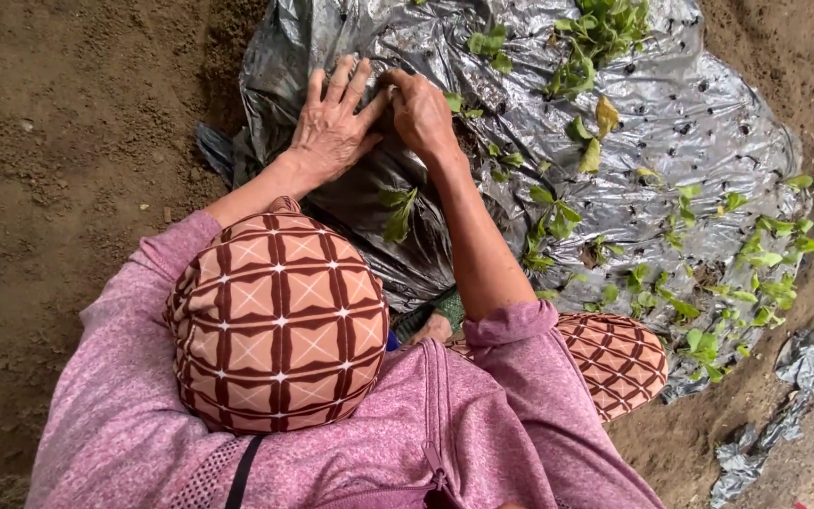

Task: The person sits on the ground and plants small green seedlings into holes in a black plastic sheet covering the soil. They use their hands to place the seedlings and press the soil around the base to secure them.

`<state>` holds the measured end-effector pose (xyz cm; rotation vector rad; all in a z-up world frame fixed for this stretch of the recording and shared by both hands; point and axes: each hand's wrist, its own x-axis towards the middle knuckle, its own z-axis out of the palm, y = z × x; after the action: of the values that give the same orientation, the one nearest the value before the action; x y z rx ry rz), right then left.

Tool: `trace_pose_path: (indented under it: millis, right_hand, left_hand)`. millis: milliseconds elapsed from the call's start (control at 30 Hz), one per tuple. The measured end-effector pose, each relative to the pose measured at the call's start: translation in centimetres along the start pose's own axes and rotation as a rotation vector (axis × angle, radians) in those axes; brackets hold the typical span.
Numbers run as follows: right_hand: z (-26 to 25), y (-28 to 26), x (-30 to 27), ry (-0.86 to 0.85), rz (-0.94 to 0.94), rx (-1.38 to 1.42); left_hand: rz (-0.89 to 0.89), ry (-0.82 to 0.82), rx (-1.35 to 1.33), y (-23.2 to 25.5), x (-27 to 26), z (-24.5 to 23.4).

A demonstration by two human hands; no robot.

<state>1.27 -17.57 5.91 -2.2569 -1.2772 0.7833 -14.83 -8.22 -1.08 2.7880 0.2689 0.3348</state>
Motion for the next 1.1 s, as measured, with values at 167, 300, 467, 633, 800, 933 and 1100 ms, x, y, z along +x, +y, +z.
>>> trace_pose_path:
  millis: [167,300,467,633,800,933,1100]
  right_hand:
    - [-1.4,-0.8,0.6,-0.08,0.034,0.01]
    - [-2.7,0.0,0.9,0.049,0.057,0.146]
    - [-2.6,-1.1,1.5,-0.051,0.061,-0.02]
    - [0.8,3.6,3.1,-0.092,0.015,-0.443]
    - [1.2,3.6,3.9,-0.178,0.029,-0.646]
    - [1.1,3.8,4.4,-0.229,-0.035,-0.7]
    - [-3.1,-1.5,4.1,-0.256,0.229,-0.393]
  left_hand:
    - [0.005,0.028,-0.02,0.1,0.1,-0.5]
    - [-0.053,-0.126,-0.108,0.1,0.1,-0.6]
    - [-0.081,-0.164,-0.17,0.1,0.2,-0.8]
    - [-0.052,-0.051,-0.085,0.1,-0.1,-0.1]
    - [-0.054,-0.063,-0.095,0.1,0.0,-0.4]
    - [-0.066,-0.088,-0.104,0.2,0.0,-0.4]
    - [-0.076,-0.09,-0.115,0.1,0.2,-0.5]
